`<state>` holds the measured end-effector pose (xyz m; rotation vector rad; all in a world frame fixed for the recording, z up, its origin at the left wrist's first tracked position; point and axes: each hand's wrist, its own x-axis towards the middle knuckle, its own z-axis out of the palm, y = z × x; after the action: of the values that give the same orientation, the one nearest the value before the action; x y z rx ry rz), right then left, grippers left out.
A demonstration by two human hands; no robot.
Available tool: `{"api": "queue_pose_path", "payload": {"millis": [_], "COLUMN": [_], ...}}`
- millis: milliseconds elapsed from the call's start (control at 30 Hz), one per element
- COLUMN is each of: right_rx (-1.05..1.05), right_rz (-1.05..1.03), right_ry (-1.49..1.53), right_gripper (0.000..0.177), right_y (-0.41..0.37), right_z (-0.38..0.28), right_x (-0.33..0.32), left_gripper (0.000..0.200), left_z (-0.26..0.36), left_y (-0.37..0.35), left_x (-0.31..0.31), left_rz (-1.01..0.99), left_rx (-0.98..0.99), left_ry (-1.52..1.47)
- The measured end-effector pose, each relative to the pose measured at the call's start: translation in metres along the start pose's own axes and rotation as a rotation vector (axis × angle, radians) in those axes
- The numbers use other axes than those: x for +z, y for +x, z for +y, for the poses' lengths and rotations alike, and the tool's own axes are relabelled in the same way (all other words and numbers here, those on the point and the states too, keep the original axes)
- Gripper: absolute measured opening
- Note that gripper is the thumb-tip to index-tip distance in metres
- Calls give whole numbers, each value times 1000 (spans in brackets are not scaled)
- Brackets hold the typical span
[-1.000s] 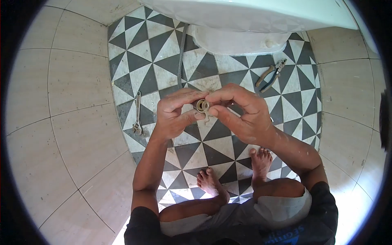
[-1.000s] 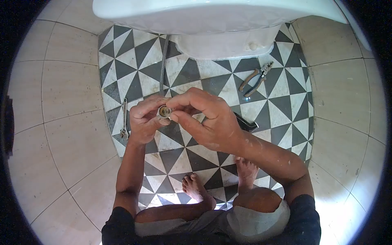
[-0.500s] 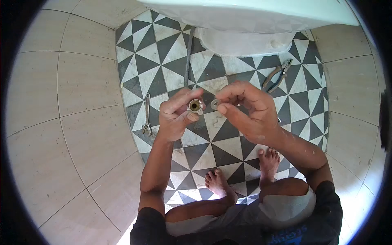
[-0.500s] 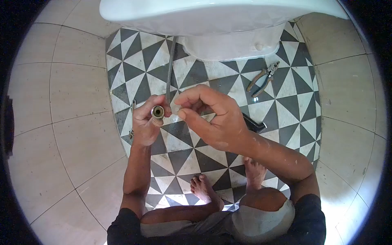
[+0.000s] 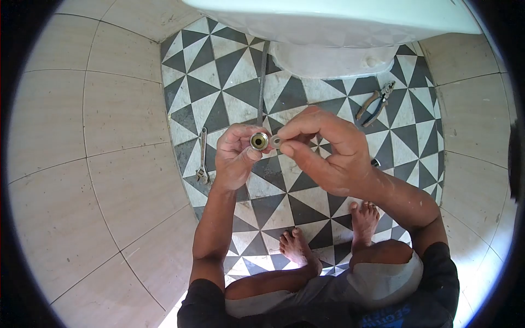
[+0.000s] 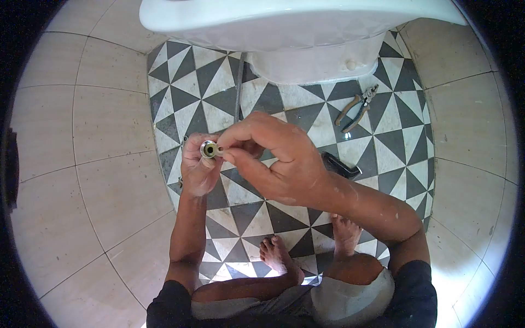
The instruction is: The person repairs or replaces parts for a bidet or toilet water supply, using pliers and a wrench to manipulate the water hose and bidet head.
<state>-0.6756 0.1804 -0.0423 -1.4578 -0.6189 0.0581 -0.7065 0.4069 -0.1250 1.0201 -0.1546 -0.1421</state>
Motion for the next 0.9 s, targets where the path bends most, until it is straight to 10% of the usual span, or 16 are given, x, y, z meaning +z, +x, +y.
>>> {"api": "queue_pose_path", "payload": {"millis": [900], "right_rx": [-411], "right_rz": [-103], "right_ry": [-888], "right_gripper": [29], "right_y": [11], "right_z": [9], "right_x": [12], "left_gripper": [40], "left_z": [-11], "left_y": [-4], "left_x": [-10], "left_rz": [-11], "left_rx": [11], "left_ry": [24]}}
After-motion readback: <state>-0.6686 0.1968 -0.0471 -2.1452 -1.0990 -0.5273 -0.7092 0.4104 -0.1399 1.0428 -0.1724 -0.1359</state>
